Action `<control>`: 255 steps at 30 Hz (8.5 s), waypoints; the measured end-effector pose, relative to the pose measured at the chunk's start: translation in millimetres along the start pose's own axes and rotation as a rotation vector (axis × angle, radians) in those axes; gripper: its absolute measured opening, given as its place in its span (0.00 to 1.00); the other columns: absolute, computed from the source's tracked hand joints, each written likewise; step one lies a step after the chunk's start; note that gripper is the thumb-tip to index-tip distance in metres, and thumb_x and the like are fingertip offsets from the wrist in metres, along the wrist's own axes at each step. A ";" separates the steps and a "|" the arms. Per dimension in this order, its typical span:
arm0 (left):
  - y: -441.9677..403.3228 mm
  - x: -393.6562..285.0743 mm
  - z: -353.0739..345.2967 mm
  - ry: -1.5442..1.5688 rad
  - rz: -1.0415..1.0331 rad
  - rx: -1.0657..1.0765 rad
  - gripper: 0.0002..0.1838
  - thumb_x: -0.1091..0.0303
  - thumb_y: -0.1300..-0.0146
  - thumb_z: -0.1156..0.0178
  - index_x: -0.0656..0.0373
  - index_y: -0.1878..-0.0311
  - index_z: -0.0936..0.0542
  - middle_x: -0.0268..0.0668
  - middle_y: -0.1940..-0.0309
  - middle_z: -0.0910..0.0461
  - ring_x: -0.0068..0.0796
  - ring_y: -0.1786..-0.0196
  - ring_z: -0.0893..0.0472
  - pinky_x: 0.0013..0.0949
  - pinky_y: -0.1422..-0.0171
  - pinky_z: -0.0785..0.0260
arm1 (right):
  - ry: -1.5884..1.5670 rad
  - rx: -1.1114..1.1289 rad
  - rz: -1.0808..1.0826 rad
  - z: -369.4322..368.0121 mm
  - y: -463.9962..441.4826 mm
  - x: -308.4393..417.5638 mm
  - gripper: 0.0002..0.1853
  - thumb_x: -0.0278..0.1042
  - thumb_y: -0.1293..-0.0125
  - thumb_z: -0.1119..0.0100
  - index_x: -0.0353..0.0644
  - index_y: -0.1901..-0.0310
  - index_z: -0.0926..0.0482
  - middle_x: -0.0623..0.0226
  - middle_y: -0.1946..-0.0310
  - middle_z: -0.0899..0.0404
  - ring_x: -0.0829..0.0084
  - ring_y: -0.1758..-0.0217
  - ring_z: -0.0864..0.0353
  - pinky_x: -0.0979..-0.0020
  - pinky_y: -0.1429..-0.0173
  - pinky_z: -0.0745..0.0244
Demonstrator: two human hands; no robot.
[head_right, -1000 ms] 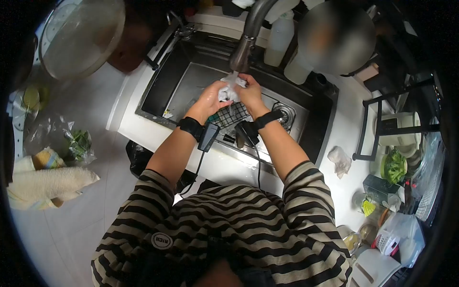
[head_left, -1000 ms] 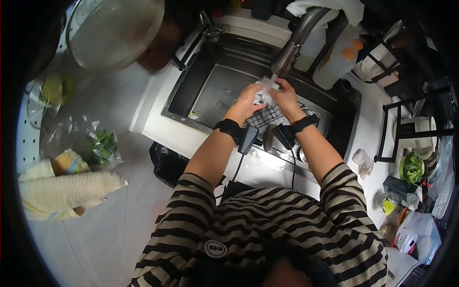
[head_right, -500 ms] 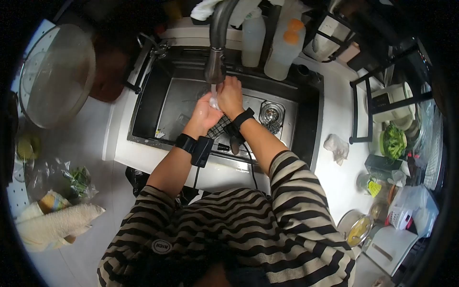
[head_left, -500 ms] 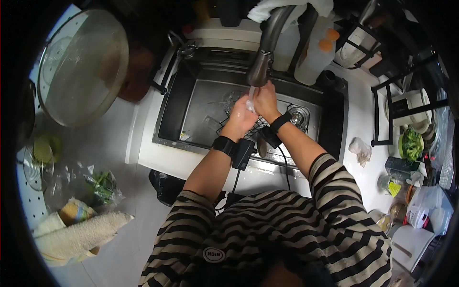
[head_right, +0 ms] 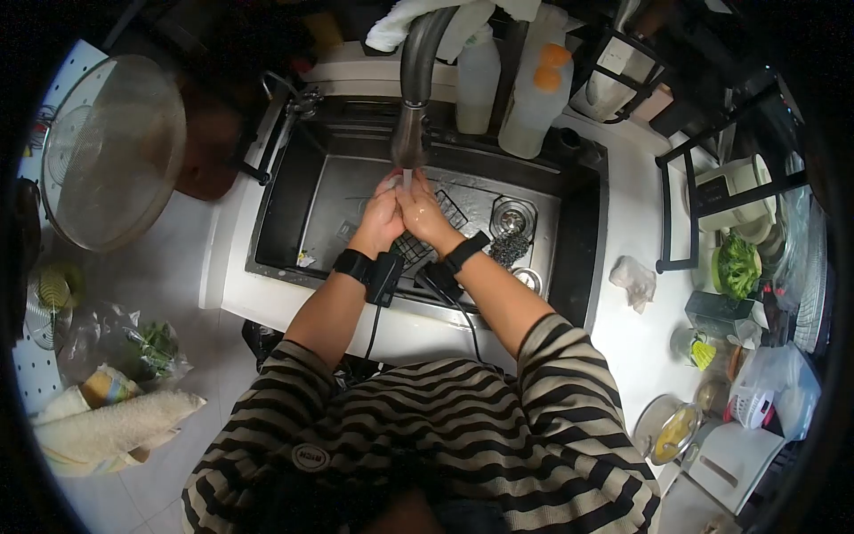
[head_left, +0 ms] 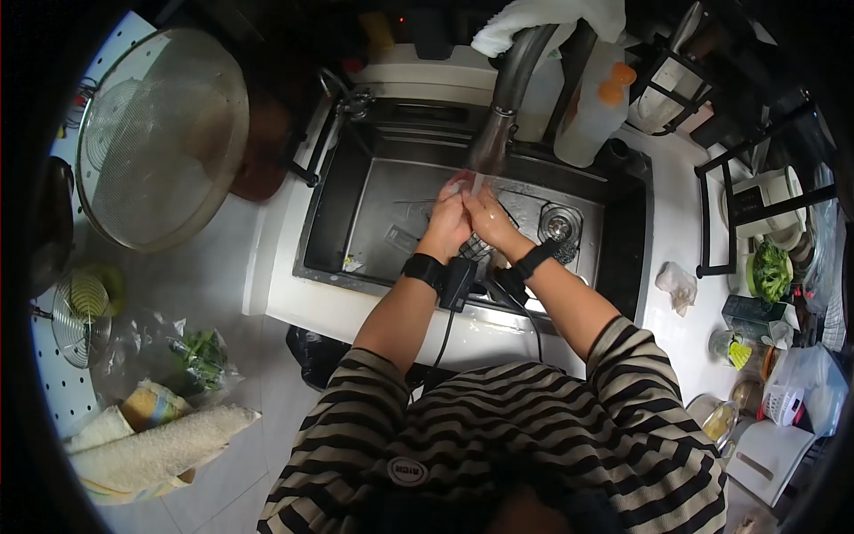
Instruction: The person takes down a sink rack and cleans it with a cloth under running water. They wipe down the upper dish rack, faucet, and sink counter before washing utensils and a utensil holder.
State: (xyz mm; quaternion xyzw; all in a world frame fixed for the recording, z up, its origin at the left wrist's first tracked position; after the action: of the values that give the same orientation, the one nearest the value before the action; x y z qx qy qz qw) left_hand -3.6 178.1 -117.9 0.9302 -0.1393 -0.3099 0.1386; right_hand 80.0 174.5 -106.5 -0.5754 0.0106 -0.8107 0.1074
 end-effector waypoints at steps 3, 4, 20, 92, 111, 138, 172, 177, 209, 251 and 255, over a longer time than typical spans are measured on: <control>-34.9 15.1 45.7 0.292 0.267 0.408 0.14 0.77 0.38 0.51 0.56 0.49 0.32 0.43 0.56 0.27 0.41 0.54 0.25 0.41 0.50 0.28 | -0.149 -0.097 -0.188 19.8 6.3 -16.1 0.24 0.43 0.32 0.61 0.31 0.42 0.36 0.45 0.43 0.33 0.52 0.39 0.36 0.64 0.37 0.42; -30.8 13.3 40.5 0.312 0.300 0.397 0.12 0.78 0.38 0.51 0.58 0.51 0.31 0.43 0.58 0.27 0.41 0.56 0.24 0.40 0.53 0.27 | -0.224 -0.145 -0.284 28.3 8.3 -18.8 0.24 0.43 0.32 0.60 0.34 0.41 0.35 0.49 0.44 0.33 0.58 0.42 0.35 0.66 0.42 0.39; 24.7 3.2 36.3 -0.242 0.285 -0.307 0.14 0.55 0.33 0.51 0.56 0.66 0.31 0.30 0.84 0.35 0.22 0.88 0.40 0.25 0.88 0.54 | -0.319 -0.043 -0.424 1.0 67.5 -12.6 0.14 0.36 0.34 0.55 0.38 0.51 0.31 0.67 0.61 0.27 0.75 0.60 0.30 0.74 0.55 0.34; 58.2 -123.8 55.2 -0.693 -0.204 -0.169 0.09 0.64 0.38 0.44 0.59 0.61 0.26 0.31 0.68 0.24 0.20 0.65 0.27 0.25 0.61 0.35 | -0.205 0.043 -0.223 23.5 -30.2 64.7 0.09 0.33 0.44 0.39 0.35 0.67 0.23 0.71 0.74 0.23 0.81 0.72 0.29 0.78 0.65 0.33; 63.0 -158.9 78.1 -0.827 -0.297 -0.266 0.11 0.73 0.41 0.44 0.57 0.55 0.30 0.32 0.62 0.27 0.23 0.65 0.23 0.24 0.65 0.32 | -0.166 0.132 -0.388 -36.8 -140.0 39.7 0.26 0.30 0.56 0.29 0.35 0.54 0.29 0.62 0.70 0.24 0.72 0.71 0.24 0.70 0.70 0.28; 76.6 -156.7 128.9 -1.009 -0.150 -0.154 0.06 0.68 0.38 0.43 0.57 0.60 0.27 0.30 0.66 0.23 0.19 0.64 0.23 0.21 0.63 0.33 | 0.160 -0.227 0.295 -212.2 -213.1 14.0 0.09 0.26 0.43 0.49 0.31 0.63 0.24 0.45 0.61 0.25 0.49 0.55 0.27 0.57 0.49 0.32; -1.8 -232.9 145.3 -1.947 -0.705 -0.376 0.26 0.80 0.53 0.47 0.65 0.47 0.34 0.51 0.48 0.31 0.51 0.45 0.31 0.42 0.41 0.37 | 0.249 -0.058 0.537 -253.2 -182.2 18.8 0.07 0.23 0.49 0.49 0.34 0.69 0.23 0.52 0.74 0.22 0.55 0.69 0.22 0.62 0.63 0.27; -28.8 -229.0 121.7 -1.988 -0.738 -0.155 0.30 0.79 0.52 0.46 0.67 0.41 0.37 0.51 0.39 0.39 0.50 0.38 0.36 0.39 0.36 0.41 | -0.557 -0.296 -0.197 -192.5 -212.1 -10.9 0.10 0.17 0.48 0.47 0.36 0.63 0.21 0.63 0.71 0.21 0.72 0.67 0.23 0.72 0.62 0.28; -91.3 -237.6 140.9 -2.535 -0.468 -0.130 0.44 0.73 0.59 0.35 0.68 0.36 0.43 0.53 0.35 0.44 0.42 0.34 0.39 0.32 0.33 0.42 | 0.466 -0.009 0.232 -146.9 -298.0 -26.8 0.10 0.32 0.39 0.56 0.36 0.62 0.28 0.46 0.67 0.24 0.52 0.64 0.24 0.57 0.59 0.30; -57.1 -289.3 5.3 -1.196 -0.677 -0.139 0.10 0.71 0.35 0.50 0.70 0.66 0.25 0.38 0.77 0.22 0.21 0.77 0.24 0.24 0.70 0.31 | -0.163 -0.080 0.362 -147.7 -296.0 76.0 0.15 0.37 0.34 0.54 0.32 0.57 0.25 0.46 0.64 0.23 0.48 0.59 0.25 0.62 0.54 0.30; -53.7 -286.7 1.4 -1.249 -0.614 -0.147 0.11 0.70 0.35 0.51 0.70 0.66 0.26 0.39 0.76 0.22 0.21 0.77 0.24 0.24 0.70 0.31 | 0.010 -0.074 0.362 -152.1 -290.0 46.7 0.13 0.36 0.38 0.48 0.34 0.60 0.23 0.45 0.64 0.23 0.46 0.59 0.25 0.60 0.56 0.29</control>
State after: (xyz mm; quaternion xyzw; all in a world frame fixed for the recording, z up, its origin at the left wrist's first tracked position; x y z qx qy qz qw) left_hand -215.7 326.4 16.8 0.5635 0.0977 -0.8204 0.0011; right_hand -123.9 432.9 -73.6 -0.5638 0.1441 -0.7800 0.2302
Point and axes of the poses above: each hand's wrist, its own y-axis away from the middle knuckle, its own z-axis out of the back of the hand, x = y × z, the point moved 3 cm from there along -y, towards the middle knuckle
